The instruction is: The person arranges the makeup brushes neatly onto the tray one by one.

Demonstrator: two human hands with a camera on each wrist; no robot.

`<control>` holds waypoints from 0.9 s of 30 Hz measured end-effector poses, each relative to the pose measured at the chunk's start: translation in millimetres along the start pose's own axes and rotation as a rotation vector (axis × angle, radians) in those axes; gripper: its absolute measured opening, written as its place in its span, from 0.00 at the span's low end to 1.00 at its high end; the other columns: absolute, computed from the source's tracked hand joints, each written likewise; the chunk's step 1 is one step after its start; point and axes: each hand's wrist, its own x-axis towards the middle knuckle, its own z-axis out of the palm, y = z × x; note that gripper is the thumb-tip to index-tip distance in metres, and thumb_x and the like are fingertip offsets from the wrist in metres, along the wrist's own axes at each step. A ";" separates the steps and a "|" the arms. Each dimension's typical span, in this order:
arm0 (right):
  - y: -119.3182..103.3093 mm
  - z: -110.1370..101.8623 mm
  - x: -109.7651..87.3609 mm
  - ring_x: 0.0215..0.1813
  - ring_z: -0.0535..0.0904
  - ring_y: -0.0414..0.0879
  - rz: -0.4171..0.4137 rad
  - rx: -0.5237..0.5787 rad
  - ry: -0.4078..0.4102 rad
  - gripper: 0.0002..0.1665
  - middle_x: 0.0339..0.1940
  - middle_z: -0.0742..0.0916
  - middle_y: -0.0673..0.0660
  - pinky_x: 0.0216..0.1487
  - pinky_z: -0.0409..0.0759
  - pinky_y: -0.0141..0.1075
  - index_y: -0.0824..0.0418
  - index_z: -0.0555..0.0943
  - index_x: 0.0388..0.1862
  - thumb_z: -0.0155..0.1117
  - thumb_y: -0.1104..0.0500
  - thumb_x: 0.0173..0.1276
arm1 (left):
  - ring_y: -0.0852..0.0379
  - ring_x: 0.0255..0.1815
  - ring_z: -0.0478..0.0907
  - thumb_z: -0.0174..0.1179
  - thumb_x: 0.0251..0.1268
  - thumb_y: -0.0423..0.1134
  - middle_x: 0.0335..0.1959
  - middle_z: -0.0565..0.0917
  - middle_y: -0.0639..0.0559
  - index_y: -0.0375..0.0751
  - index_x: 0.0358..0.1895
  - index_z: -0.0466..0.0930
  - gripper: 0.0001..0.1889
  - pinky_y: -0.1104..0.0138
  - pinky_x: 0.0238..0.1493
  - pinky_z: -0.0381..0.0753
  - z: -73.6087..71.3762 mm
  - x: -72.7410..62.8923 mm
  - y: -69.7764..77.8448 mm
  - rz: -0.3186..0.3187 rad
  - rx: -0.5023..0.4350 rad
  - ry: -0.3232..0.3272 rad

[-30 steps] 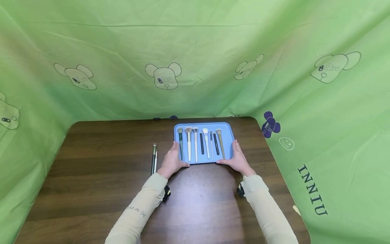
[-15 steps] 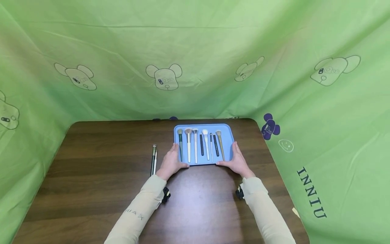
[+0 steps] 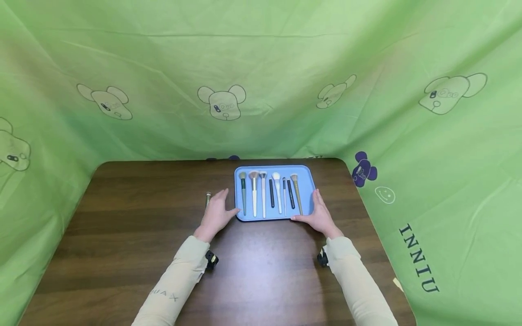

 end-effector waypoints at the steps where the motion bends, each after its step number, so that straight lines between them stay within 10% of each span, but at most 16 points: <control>1: 0.5 0.2 0.2 0.82 0.39 0.62 -0.002 -0.004 -0.002 0.83 0.83 0.43 0.69 0.77 0.48 0.55 0.71 0.38 0.82 0.84 0.36 0.48 | 0.34 0.74 0.62 0.72 0.64 0.45 0.73 0.67 0.30 0.26 0.74 0.64 0.42 0.47 0.72 0.63 -3.0 -1.7 -3.2 -0.008 0.010 0.009; 12: 0.7 -0.6 -0.5 0.82 0.40 0.62 0.007 0.007 0.001 0.82 0.83 0.43 0.68 0.77 0.48 0.56 0.70 0.38 0.82 0.83 0.37 0.49 | 0.30 0.59 0.70 0.69 0.63 0.43 0.60 0.74 0.27 0.26 0.66 0.74 0.33 0.45 0.59 0.71 -30.1 -28.0 -29.7 -0.097 0.095 0.079; 27: 0.5 -1.6 -3.6 0.82 0.40 0.62 0.015 0.031 -0.004 0.83 0.83 0.42 0.67 0.77 0.48 0.57 0.69 0.38 0.82 0.83 0.36 0.49 | 0.36 0.40 0.80 0.64 0.59 0.30 0.35 0.82 0.36 0.24 0.46 0.77 0.14 0.46 0.43 0.77 -31.6 -46.1 -49.6 -0.157 0.069 0.121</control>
